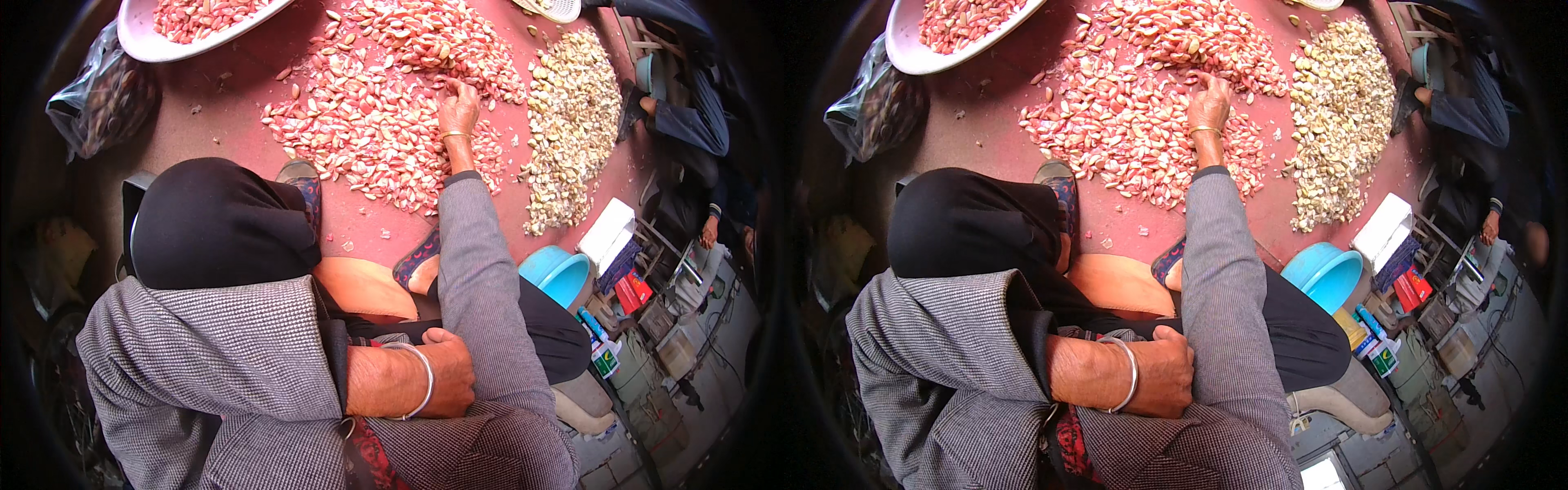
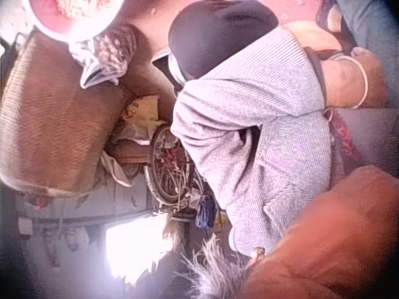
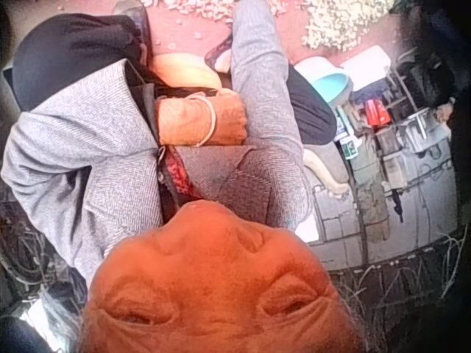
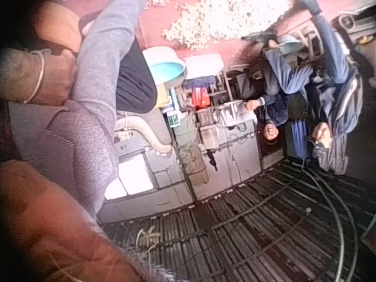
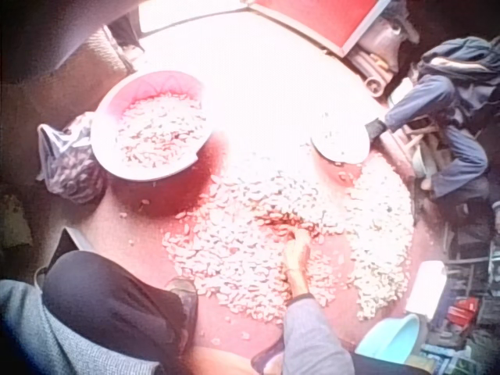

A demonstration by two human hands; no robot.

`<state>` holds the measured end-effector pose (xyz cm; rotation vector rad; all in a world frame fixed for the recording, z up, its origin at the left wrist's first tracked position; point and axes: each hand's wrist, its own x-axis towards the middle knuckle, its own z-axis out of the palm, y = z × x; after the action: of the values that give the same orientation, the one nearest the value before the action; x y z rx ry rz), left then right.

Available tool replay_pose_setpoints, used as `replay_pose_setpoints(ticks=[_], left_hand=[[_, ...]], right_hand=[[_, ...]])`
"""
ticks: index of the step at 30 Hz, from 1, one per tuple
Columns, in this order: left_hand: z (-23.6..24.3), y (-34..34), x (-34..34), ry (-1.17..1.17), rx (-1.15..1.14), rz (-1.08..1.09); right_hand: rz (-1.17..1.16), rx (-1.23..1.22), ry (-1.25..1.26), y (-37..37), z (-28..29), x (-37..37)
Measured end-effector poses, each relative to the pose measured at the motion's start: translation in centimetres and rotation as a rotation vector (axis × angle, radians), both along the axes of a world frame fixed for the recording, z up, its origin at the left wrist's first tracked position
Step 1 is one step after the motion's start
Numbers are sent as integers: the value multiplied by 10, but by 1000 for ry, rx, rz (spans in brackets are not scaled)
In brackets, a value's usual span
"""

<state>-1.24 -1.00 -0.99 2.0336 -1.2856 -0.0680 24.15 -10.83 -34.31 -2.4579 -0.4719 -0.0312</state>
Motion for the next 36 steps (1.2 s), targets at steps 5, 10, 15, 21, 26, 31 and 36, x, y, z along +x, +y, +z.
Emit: replay_pose_setpoints(ticks=[5,10,15,21,26,31,36], left_hand=[[1,1,8,127,12,-179],[3,-2,17,251,101,-380],[4,-1,21,313,118,-410],[5,0,20,280,121,-388],[4,1,19,239,130,-374],[3,1,19,250,103,-340],[1,3,18,222,82,-271]], right_hand=[[136,-211,-93,8,3,3],[-74,13,13,-8,8,-8],[-114,107,-21,-12,5,-13],[-120,54,16,-1,-2,-10],[-117,74,16,-3,-1,-11],[-25,-17,-38,-4,4,-7],[75,-120,-26,19,-5,-18]])
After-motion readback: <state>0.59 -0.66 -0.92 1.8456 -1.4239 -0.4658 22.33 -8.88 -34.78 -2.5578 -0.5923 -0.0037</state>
